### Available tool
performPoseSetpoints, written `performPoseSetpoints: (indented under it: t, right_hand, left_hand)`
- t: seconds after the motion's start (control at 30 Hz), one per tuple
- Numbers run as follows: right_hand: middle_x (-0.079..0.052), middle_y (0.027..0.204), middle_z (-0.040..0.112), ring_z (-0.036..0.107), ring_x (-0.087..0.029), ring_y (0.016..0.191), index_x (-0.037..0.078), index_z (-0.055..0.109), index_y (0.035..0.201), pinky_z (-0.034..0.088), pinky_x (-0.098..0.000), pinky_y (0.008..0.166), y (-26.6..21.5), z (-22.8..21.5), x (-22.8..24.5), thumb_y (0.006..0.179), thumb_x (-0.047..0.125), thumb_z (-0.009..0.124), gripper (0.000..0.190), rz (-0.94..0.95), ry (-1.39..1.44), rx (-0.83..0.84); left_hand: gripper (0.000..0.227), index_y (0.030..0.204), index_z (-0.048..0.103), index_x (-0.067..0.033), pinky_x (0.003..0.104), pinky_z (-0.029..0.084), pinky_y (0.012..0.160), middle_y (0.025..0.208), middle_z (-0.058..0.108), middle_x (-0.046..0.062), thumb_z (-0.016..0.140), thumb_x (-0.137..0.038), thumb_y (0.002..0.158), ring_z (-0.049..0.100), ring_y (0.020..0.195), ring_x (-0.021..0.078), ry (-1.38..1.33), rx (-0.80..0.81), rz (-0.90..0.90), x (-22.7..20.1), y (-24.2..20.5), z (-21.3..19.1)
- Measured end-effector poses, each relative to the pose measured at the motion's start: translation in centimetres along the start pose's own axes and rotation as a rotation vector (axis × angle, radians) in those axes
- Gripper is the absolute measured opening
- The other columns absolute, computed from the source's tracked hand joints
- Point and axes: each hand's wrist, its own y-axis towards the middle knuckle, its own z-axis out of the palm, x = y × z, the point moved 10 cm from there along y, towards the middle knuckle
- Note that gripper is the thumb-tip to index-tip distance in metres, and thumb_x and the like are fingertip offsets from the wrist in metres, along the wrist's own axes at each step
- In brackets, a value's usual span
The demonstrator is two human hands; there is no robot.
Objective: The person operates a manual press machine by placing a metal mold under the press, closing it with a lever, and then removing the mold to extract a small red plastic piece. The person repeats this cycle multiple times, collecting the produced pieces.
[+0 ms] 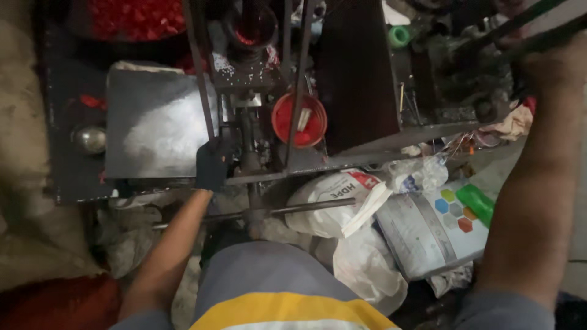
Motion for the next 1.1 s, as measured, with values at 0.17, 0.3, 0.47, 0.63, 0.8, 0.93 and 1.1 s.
performPoseSetpoints:
  t: [0.17, 0.3, 0.47, 0.63, 0.8, 0.93, 1.1]
  right_hand:
    - [-0.011, 0.102, 0.075, 0.073, -0.023, 0.090, 0.004, 0.082, 0.105, 0.057, -0.0349, 0.080, -10.0, -10.1, 6.2, 0.088, 0.010, 0.077, 0.019, 0.367, 0.131, -0.439]
    - [-0.009, 0.085, 0.070, 0.067, -0.026, 0.077, 0.004, 0.071, 0.081, 0.052, -0.0378, 0.068, -11.1, -12.6, 10.0, 0.080, 0.007, 0.085, 0.015, 0.312, -0.176, -0.635]
    - [-0.010, 0.075, 0.066, 0.061, -0.025, 0.067, 0.001, 0.069, 0.078, 0.046, -0.0383, 0.061, -10.7, -11.9, 8.0, 0.083, 0.001, 0.085, 0.017, 0.349, -0.108, -0.734]
    - [-0.007, 0.082, 0.077, 0.067, -0.016, 0.068, -0.003, 0.074, 0.090, 0.053, -0.0340, 0.064, -12.8, -7.9, 4.7, 0.102, 0.002, 0.081, 0.015, 0.524, 0.323, -0.771]
    - [-0.010, 0.103, 0.086, 0.080, -0.018, 0.084, -0.003, 0.082, 0.108, 0.061, -0.0315, 0.074, -11.2, -7.5, 5.0, 0.112, 0.007, 0.071, 0.015, 0.406, 0.394, -0.710]
    - [-0.028, 0.116, 0.060, 0.059, -0.030, 0.100, -0.013, 0.052, 0.125, 0.046, -0.0402, 0.086, -17.2, -5.5, 9.2, 0.119, 0.016, 0.057, 0.030, 0.601, 0.498, -0.765]
    - [-0.011, 0.097, 0.065, 0.057, -0.020, 0.089, -0.005, 0.066, 0.107, 0.048, -0.0333, 0.080, -32.1, 11.9, 25.4, 0.120, 0.039, 0.053, 0.048, 1.208, 1.015, -0.275]
  left_hand:
    - [0.035, 0.104, 0.074, -0.0030, 0.039, 0.048, 0.066, 0.073, 0.065, 0.006, 0.058, -0.034, 0.107, 0.061, 0.068, 0.0198, 0.624, -0.055, 0.185, -3.3, -0.9, 0.0]
    - [0.038, 0.120, 0.067, -0.0017, 0.039, 0.054, 0.084, 0.104, 0.075, 0.014, 0.059, -0.034, 0.101, 0.070, 0.095, 0.0225, 0.437, 0.069, 0.367, -4.2, -2.1, 0.2]
    - [0.060, 0.136, 0.055, -0.0008, 0.043, 0.051, 0.091, 0.121, 0.067, 0.022, 0.065, -0.041, 0.093, 0.064, 0.111, 0.0330, 0.994, 0.238, 0.214, 1.0, -3.0, -6.9]
    - [0.097, 0.143, 0.045, 0.0095, 0.059, 0.046, 0.097, 0.142, 0.051, 0.040, 0.082, -0.048, 0.074, 0.052, 0.126, 0.0548, 1.230, 0.756, 0.570, 5.7, -11.8, -9.2]
    - [0.067, 0.143, 0.055, -0.0227, 0.050, 0.050, 0.103, 0.139, 0.061, 0.016, 0.063, -0.049, 0.081, 0.062, 0.123, 0.0361, 1.615, 0.468, -0.192, 10.0, -10.3, -14.7]
    - [0.059, 0.127, 0.071, -0.0131, 0.046, 0.055, 0.105, 0.131, 0.071, 0.019, 0.064, -0.052, 0.084, 0.070, 0.120, 0.0346, 1.795, 0.599, -0.261, 10.4, -10.3, -14.2]
    - [0.064, 0.129, 0.068, -0.0125, 0.050, 0.054, 0.096, 0.126, 0.068, 0.022, 0.069, -0.044, 0.074, 0.069, 0.109, 0.0397, 1.764, 0.639, -0.137, 9.6, -10.3, -13.0]
